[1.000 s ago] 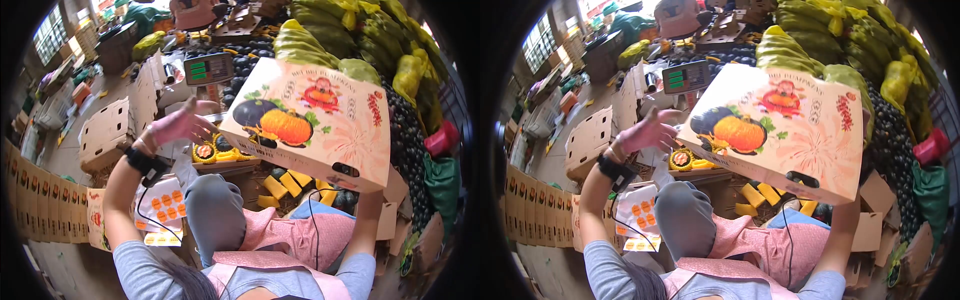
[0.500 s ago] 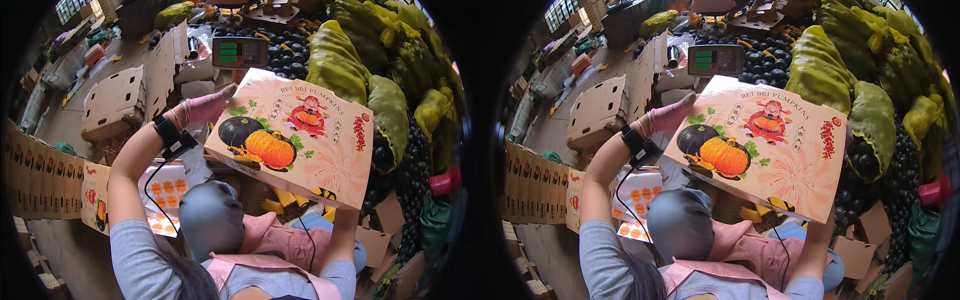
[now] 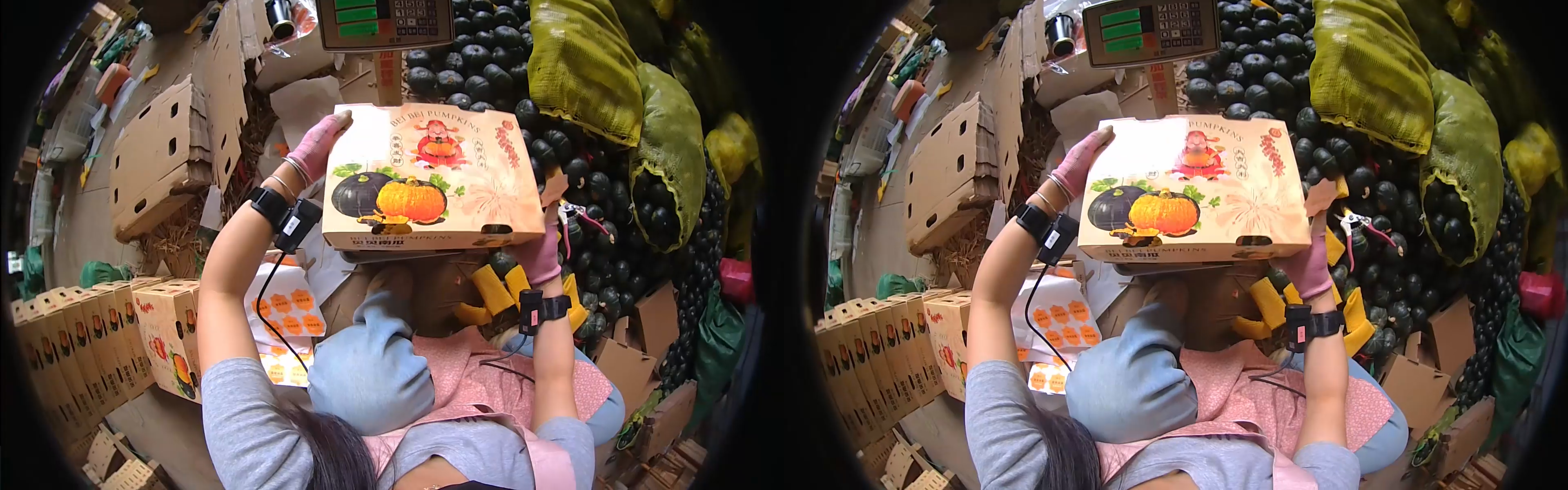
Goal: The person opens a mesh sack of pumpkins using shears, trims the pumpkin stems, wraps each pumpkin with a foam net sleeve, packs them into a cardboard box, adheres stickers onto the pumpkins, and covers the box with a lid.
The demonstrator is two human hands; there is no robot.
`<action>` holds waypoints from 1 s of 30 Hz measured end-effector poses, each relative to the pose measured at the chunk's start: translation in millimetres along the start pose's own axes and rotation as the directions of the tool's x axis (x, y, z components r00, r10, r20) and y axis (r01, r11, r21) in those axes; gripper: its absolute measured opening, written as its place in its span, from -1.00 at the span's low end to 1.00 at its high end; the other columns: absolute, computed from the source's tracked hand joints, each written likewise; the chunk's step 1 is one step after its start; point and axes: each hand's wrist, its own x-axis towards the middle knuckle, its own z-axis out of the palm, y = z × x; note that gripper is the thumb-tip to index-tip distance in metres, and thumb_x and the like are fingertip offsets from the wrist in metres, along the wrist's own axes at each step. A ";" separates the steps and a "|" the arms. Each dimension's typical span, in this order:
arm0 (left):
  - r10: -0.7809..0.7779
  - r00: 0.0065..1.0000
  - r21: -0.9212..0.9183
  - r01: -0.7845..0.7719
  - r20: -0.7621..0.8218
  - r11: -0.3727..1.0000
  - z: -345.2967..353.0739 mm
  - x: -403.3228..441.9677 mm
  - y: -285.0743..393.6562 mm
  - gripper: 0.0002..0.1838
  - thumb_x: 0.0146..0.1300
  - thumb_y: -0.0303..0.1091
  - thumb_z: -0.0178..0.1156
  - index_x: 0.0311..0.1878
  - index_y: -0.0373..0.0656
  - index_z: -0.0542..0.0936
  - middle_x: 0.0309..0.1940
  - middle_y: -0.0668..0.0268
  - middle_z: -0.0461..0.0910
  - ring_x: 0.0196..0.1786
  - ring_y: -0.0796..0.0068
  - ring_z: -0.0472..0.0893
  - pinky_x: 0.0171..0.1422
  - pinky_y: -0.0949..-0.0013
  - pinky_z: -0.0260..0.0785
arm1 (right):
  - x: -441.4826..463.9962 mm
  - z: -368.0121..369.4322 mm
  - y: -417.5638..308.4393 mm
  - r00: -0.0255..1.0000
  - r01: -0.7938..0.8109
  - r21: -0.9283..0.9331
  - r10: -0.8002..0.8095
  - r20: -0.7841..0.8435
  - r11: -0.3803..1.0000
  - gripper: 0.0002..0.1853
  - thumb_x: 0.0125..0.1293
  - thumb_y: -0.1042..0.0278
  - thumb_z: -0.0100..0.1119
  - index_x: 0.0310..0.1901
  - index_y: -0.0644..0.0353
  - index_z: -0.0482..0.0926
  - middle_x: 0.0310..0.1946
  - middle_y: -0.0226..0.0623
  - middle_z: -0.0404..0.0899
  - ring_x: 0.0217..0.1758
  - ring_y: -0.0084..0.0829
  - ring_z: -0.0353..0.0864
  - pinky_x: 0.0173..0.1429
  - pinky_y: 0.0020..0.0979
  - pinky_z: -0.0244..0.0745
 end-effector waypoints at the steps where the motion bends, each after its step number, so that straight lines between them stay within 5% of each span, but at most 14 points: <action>1: -0.047 0.999 -0.036 0.046 0.000 0.998 -2.9 0.2 2.9 -0.50 0.36 -0.02 0.07 0.15 -0.25 0.43 -0.05 0.16 0.60 -0.07 0.41 0.63 0.07 0.34 0.51 | 4.6 6.8 -2.3 0.996 0.046 0.147 -0.057 0.071 0.988 -0.15 0.26 -0.44 -0.16 0.34 0.13 0.26 0.29 -0.27 0.36 0.31 -0.20 0.35 0.39 -0.07 0.18; 3: -0.114 0.993 -0.196 0.115 0.016 0.974 -2.6 -6.1 11.4 -0.55 0.37 -0.06 0.03 0.07 -0.29 0.46 -0.10 0.14 0.62 -0.17 0.34 0.66 -0.03 0.35 0.55 | 9.7 7.7 -8.9 0.953 0.293 -0.542 -0.284 0.103 0.788 -0.39 0.31 0.01 -0.07 0.31 0.18 0.24 0.21 -0.21 0.41 0.23 -0.23 0.43 0.16 -0.24 0.38; 5: -0.080 0.988 -0.258 0.112 0.132 0.960 -21.5 -3.4 14.2 -0.50 0.38 -0.03 0.01 0.17 -0.26 0.42 0.02 0.10 0.57 -0.01 0.28 0.62 0.13 0.28 0.49 | 16.4 20.2 -12.0 0.956 0.287 -0.192 -0.292 -0.001 0.939 -0.53 0.35 0.48 0.01 0.27 0.29 0.23 0.08 -0.19 0.51 0.09 -0.31 0.56 -0.05 -0.41 0.56; 7: 0.012 0.989 -0.328 0.039 0.151 0.944 -23.4 -11.0 16.7 -0.43 0.38 0.02 -0.01 0.25 -0.25 0.36 0.14 0.08 0.50 0.13 0.22 0.55 0.26 0.20 0.39 | 21.1 38.9 -22.2 0.761 0.565 -0.754 -0.564 0.320 0.335 -0.49 0.38 0.31 0.05 0.28 0.32 0.21 0.06 -0.22 0.49 0.09 -0.35 0.54 0.00 -0.39 0.53; 8: 0.058 0.989 -0.340 -0.009 0.133 0.940 -22.8 -21.9 20.2 -0.39 0.38 0.05 -0.03 0.29 -0.24 0.33 0.20 0.08 0.45 0.20 0.19 0.50 0.33 0.16 0.33 | 26.8 57.4 -30.2 0.891 0.452 -0.113 -0.440 0.111 0.885 -0.37 0.36 -0.01 0.08 0.30 0.26 0.23 0.09 -0.23 0.47 0.13 -0.38 0.51 0.08 -0.31 0.49; 10: 0.078 0.982 -0.359 -0.012 0.170 0.933 -41.8 -48.7 23.0 -0.33 0.38 0.10 -0.07 0.35 -0.22 0.27 0.27 0.10 0.39 0.27 0.15 0.43 0.42 0.10 0.20 | 29.4 35.0 -28.0 0.883 0.469 -0.213 -0.464 0.077 0.857 -0.25 0.30 -0.26 0.04 0.28 0.23 0.28 0.11 -0.25 0.44 0.15 -0.43 0.47 0.15 -0.30 0.45; 16: 0.327 0.945 -0.304 -0.318 -0.024 0.898 -129.1 -152.1 0.0 -0.33 0.40 0.13 -0.19 0.42 -0.10 0.19 0.36 0.18 0.28 0.35 0.13 0.33 0.46 0.10 0.13 | 26.8 22.6 -13.9 0.769 0.547 -0.552 -0.638 0.034 0.630 -0.82 0.34 0.37 0.18 -0.11 0.26 0.56 -0.30 -0.49 0.54 -0.24 -0.69 0.45 -0.13 -0.58 0.41; 17: 0.326 0.928 -0.282 -0.366 -0.181 0.887 -132.0 -168.0 -6.2 -0.34 0.40 0.13 -0.19 0.42 -0.10 0.19 0.36 0.18 0.27 0.35 0.13 0.33 0.45 0.09 0.16 | 27.6 24.9 -10.2 0.754 0.560 -0.569 -0.655 0.048 0.602 -0.87 0.32 0.43 0.20 -0.15 0.26 0.58 -0.34 -0.51 0.52 -0.29 -0.73 0.42 -0.19 -0.61 0.38; 18: 0.322 0.885 -0.253 -0.414 -0.337 0.874 -135.2 -183.6 -13.1 -0.34 0.40 0.13 -0.19 0.42 -0.09 0.20 0.37 0.18 0.27 0.34 0.13 0.34 0.43 0.08 0.18 | 28.1 30.4 -6.2 0.667 0.571 -0.708 -0.738 0.105 0.415 -0.86 0.22 0.49 0.28 -0.19 0.24 0.58 -0.46 -0.48 0.49 -0.41 -0.63 0.44 -0.29 -0.55 0.36; 19: 0.371 0.829 -0.130 -0.458 -0.419 0.879 -152.6 -197.6 -27.0 -0.34 0.40 0.14 -0.19 0.41 -0.10 0.20 0.36 0.18 0.28 0.34 0.14 0.34 0.41 0.09 0.22 | 23.9 35.5 -7.9 0.529 0.590 -0.805 -0.787 0.318 0.072 -0.83 0.16 0.52 0.30 -0.20 0.23 0.59 -0.50 -0.43 0.46 -0.46 -0.53 0.44 -0.33 -0.49 0.35; 20: 0.334 0.846 -0.221 -0.450 -0.415 0.865 -142.6 -211.8 -32.3 -0.32 0.40 0.17 -0.19 0.41 -0.10 0.21 0.36 0.18 0.28 0.33 0.14 0.35 0.40 0.09 0.23 | 17.2 45.1 -13.2 0.394 0.544 -0.790 -0.744 0.539 -0.284 -0.80 0.11 0.54 0.33 -0.21 0.21 0.60 -0.54 -0.39 0.44 -0.51 -0.43 0.44 -0.37 -0.44 0.35; 22: 0.316 0.795 -0.232 -0.486 -0.518 0.843 -140.6 -232.0 -54.1 -0.32 0.39 0.18 -0.17 0.40 -0.11 0.21 0.35 0.19 0.29 0.32 0.16 0.35 0.41 0.11 0.22 | 4.7 54.9 -13.5 0.354 0.563 -0.658 -0.573 0.739 -0.501 -0.70 -0.04 0.66 0.30 -0.21 0.15 0.62 -0.55 -0.37 0.44 -0.51 -0.29 0.45 -0.40 -0.35 0.34; 25: 0.363 0.729 -0.176 -0.548 -0.580 0.818 -148.6 -257.2 -91.2 -0.35 0.40 0.14 -0.10 0.35 -0.16 0.26 0.34 0.20 0.30 0.33 0.20 0.33 0.44 0.14 0.17 | -2.1 66.7 -9.5 0.358 0.735 -0.603 -0.578 0.734 -0.311 -0.71 -0.06 0.69 0.28 -0.24 0.18 0.63 -0.47 -0.29 0.52 -0.41 -0.22 0.55 -0.27 -0.33 0.49; 30: 0.381 0.771 -0.262 -0.562 -0.511 0.784 -126.0 -261.8 -101.6 -0.34 0.38 0.15 -0.06 0.33 -0.16 0.29 0.32 0.20 0.32 0.31 0.21 0.34 0.42 0.10 0.19 | -6.8 60.3 -4.3 0.459 0.738 -0.661 -0.617 0.639 -0.135 -0.75 -0.03 0.67 0.34 -0.27 0.22 0.61 -0.40 -0.23 0.58 -0.29 -0.19 0.61 -0.17 -0.30 0.53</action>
